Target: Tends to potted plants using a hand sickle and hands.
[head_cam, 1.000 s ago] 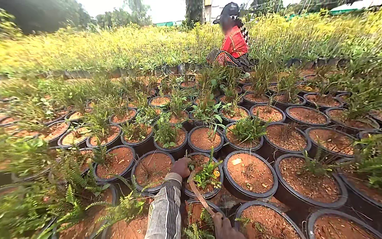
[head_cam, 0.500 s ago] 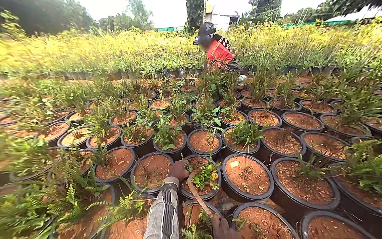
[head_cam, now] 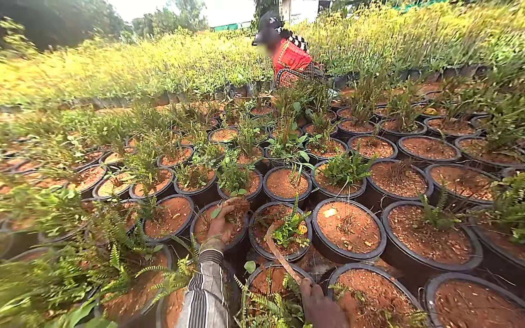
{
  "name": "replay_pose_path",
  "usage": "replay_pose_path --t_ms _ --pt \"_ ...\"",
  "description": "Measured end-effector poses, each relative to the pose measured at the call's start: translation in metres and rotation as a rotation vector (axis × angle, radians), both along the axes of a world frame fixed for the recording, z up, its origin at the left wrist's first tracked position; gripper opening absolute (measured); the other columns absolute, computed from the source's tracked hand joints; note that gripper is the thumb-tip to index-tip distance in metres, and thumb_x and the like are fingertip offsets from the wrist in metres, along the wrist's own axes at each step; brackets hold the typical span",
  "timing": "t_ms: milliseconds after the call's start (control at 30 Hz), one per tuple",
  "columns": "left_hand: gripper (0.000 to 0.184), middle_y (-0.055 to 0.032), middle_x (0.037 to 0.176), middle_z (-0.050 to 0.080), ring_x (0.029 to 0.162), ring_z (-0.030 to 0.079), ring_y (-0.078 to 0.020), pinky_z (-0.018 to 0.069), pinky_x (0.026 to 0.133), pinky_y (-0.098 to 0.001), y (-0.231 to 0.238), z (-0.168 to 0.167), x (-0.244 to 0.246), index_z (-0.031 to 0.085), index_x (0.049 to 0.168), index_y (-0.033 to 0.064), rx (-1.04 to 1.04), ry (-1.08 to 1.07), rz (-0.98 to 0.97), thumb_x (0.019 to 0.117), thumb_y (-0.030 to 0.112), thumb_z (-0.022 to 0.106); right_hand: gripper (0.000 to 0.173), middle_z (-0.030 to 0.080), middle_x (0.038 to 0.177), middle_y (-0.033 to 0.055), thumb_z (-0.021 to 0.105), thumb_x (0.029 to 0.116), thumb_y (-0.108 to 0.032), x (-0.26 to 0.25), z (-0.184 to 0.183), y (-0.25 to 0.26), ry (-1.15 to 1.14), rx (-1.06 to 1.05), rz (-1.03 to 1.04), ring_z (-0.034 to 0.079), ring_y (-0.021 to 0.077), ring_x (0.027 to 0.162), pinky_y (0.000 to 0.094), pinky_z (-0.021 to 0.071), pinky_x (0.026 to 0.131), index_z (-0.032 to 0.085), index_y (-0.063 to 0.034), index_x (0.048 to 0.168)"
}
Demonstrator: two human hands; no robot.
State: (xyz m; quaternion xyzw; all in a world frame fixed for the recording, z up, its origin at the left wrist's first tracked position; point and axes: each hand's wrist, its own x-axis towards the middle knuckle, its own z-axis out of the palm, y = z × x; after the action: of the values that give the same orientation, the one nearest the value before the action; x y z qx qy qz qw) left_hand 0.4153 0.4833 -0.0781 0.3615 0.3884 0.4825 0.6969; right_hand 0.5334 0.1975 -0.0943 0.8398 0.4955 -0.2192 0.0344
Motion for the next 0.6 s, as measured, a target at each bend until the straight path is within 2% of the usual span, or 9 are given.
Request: replay_pose_path --t_ms 67,133,200,267,300,367,467,533,600 --pt "0.019 -0.0118 0.09 0.065 0.076 0.063 -0.0209 0.0538 0.065 -0.039 0.0 -0.012 0.006 0.063 0.108 0.0013 -0.042 0.201 0.046 0.0955 0.004 0.049 0.046 0.062 0.123 0.0319 0.046 0.1037 -0.004 0.0 -0.001 -0.001 -0.001 0.007 -0.001 0.069 0.0486 0.1 0.058 0.0573 0.083 0.043 0.0045 0.149" --pt "0.014 -0.013 0.086 0.063 0.074 0.061 -0.0208 0.052 0.067 -0.0369 -0.002 -0.022 0.013 0.064 0.103 -0.0017 0.054 0.518 -0.064 0.1002 0.008 0.055 0.045 0.062 0.123 0.0322 0.045 0.1043 -0.005 0.0 0.0 -0.001 -0.01 0.005 0.001 0.069 0.0488 0.1 0.0575 0.0573 0.083 0.043 0.0049 0.148" --pt "0.022 -0.0185 0.103 0.071 0.097 0.069 -0.0281 0.055 0.092 -0.046 0.001 -0.023 0.019 0.071 0.111 -0.0015 0.277 0.898 -0.267 0.0994 0.017 0.068 0.046 0.061 0.124 0.0341 0.046 0.1041 -0.004 0.0 0.002 0.0 0.005 0.0 -0.008 0.068 0.0505 0.102 0.059 0.0567 0.084 0.041 0.0062 0.149" --pt "0.031 -0.0201 0.119 0.071 0.114 0.067 -0.0336 0.0513 0.103 -0.0541 -0.001 -0.021 0.033 0.071 0.119 0.0029 0.431 1.245 -0.442 0.0941 0.022 0.072 0.047 0.06 0.125 0.0341 0.046 0.104 -0.004 0.0 0.001 -0.001 0.005 -0.011 -0.013 0.068 0.0506 0.103 0.0593 0.0565 0.084 0.04 0.0064 0.149" --pt "0.04 -0.0213 0.129 0.066 0.123 0.063 -0.0362 0.0493 0.105 -0.0569 -0.003 -0.018 0.041 0.067 0.127 0.0025 0.456 1.416 -0.55 0.0932 0.024 0.071 0.047 0.061 0.126 0.0335 0.046 0.1041 -0.005 0.0 0.001 -0.001 0.002 -0.022 -0.013 0.068 0.0501 0.103 0.0589 0.0567 0.084 0.04 0.006 0.149" --pt "0.048 -0.0216 0.137 0.062 0.126 0.062 -0.0382 0.0511 0.101 -0.0604 -0.009 -0.013 0.056 0.063 0.13 0.0016 0.479 1.678 -0.677 0.0894 0.025 0.069 0.046 0.061 0.126 0.0325 0.045 0.1047 -0.006 0.001 0.001 -0.001 0.002 -0.034 -0.01 0.068 0.0492 0.103 0.058 0.057 0.084 0.04 0.0052 0.149" --pt "0.052 -0.021 0.141 0.059 0.126 0.061 -0.0392 0.0515 0.1 -0.0605 -0.014 -0.015 0.074 0.06 0.134 0.0002 0.537 1.837 -0.734 0.0886 0.024 0.07 0.045 0.061 0.126 0.0318 0.045 0.1048 -0.007 0.004 -0.001 -0.001 0.008 -0.031 -0.008 0.069 0.0483 0.102 0.0581 0.0573 0.084 0.042 0.0041 0.149" --pt "0.044 -0.0165 0.14 0.06 0.126 0.061 -0.0368 0.0524 0.1 -0.0582 -0.016 -0.016 0.078 0.066 0.127 0.002 0.612 1.861 -0.75 0.088 0.021 0.071 0.045 0.061 0.126 0.0315 0.045 0.1049 -0.007 0.004 0.001 -0.001 0.015 -0.041 -0.009 0.069 0.0484 0.102 0.0582 0.0574 0.083 0.042 0.0028 0.149" --pt "0.038 -0.0166 0.14 0.06 0.128 0.059 -0.0372 0.0508 0.103 -0.058 -0.014 -0.014 0.077 0.069 0.122 0.0022 0.648 1.863 -0.807 0.0886 0.021 0.071 0.045 0.061 0.126 0.0316 0.045 0.1051 -0.007 0.004 0.002 -0.001 0.025 -0.05 -0.012 0.069 0.0486 0.102 0.058 0.0575 0.083 0.041 0.0027 0.149"
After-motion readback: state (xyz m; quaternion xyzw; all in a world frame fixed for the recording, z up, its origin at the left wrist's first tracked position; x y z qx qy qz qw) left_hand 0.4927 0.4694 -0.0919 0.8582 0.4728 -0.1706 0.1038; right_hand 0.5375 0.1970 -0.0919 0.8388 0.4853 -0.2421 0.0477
